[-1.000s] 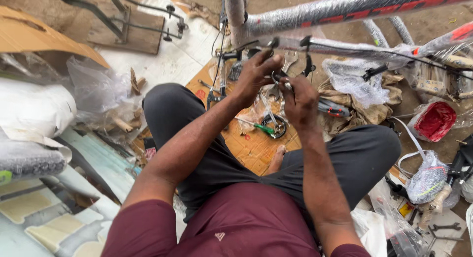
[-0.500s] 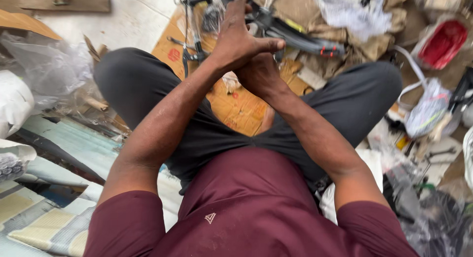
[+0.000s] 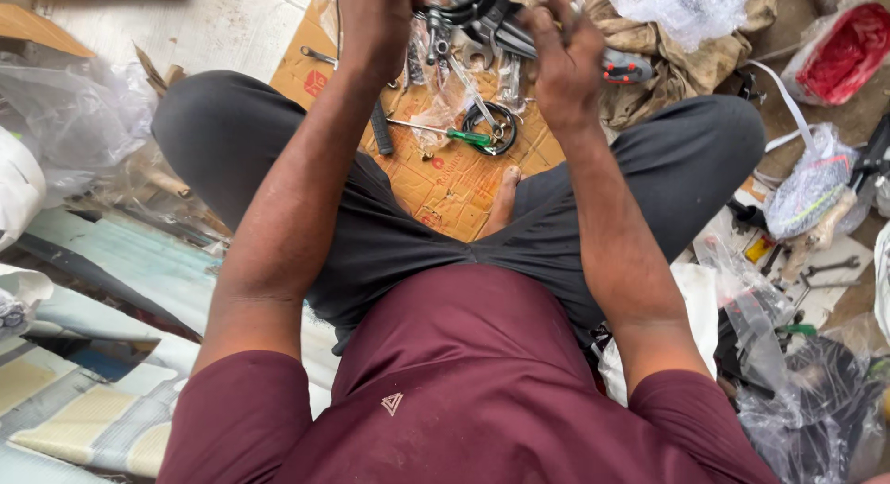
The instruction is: The person sits cross-legged on the floor and uses a screwdriver to adjust a black bicycle part, likely a derailleur or brake assembly. They then manipulate the part by hand, turning it over and inspecting the internal mechanisms.
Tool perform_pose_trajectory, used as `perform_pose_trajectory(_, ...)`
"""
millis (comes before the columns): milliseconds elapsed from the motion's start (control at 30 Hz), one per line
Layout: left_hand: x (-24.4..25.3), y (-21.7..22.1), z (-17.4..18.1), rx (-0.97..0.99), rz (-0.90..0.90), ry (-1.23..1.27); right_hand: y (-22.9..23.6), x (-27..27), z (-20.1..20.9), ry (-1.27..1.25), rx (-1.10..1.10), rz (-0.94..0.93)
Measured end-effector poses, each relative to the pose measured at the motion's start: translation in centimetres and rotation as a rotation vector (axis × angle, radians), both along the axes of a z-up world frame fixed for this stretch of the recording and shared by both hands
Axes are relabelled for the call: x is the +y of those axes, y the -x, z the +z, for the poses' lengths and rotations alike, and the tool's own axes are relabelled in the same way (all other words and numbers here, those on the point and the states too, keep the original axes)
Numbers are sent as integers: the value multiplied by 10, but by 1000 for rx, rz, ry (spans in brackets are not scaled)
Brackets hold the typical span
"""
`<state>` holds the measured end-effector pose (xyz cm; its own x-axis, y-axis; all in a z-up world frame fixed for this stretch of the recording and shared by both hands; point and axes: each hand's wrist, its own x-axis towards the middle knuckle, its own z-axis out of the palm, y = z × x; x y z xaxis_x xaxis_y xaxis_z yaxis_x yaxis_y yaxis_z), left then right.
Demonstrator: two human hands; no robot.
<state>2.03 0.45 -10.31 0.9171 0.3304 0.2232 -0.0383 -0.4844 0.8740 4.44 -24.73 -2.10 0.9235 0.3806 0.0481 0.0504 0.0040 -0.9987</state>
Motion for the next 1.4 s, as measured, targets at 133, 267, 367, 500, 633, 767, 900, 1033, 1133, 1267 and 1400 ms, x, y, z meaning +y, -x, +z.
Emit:
perform_pose_trajectory(133,-30,8,32,100,-149,1120,10,0,-16,-278,243,193)
perform_pose_trajectory(267,-42,7,49,276,-98,629,14,10,-21,-338,345,200)
perform_pose_trajectory(367,-50,12,53,279,-93,475,24,15,-10,-450,499,135)
perform_pose_trajectory(500,-45,24,73,390,-181,771,28,18,12,-546,568,63)
perform_pose_trajectory(633,-32,40,101,287,-419,682,23,13,17,-543,431,116)
perform_pose_trajectory(767,-37,38,105,372,-473,675,30,25,0,-317,123,164)
perform_pose_trajectory(900,-46,41,92,197,-334,791,41,41,6,-288,37,176)
perform_pose_trajectory(1033,-31,36,84,-68,-307,1000,26,23,34,-34,-76,97)
perform_pose_trajectory(1133,-18,37,94,-183,-392,1028,13,2,46,207,-197,111)
perform_pose_trajectory(1267,-14,46,111,-212,-536,886,-2,-8,39,106,-157,346)
perform_pose_trajectory(1400,-13,53,119,-118,-573,642,-5,-11,30,75,-266,534)
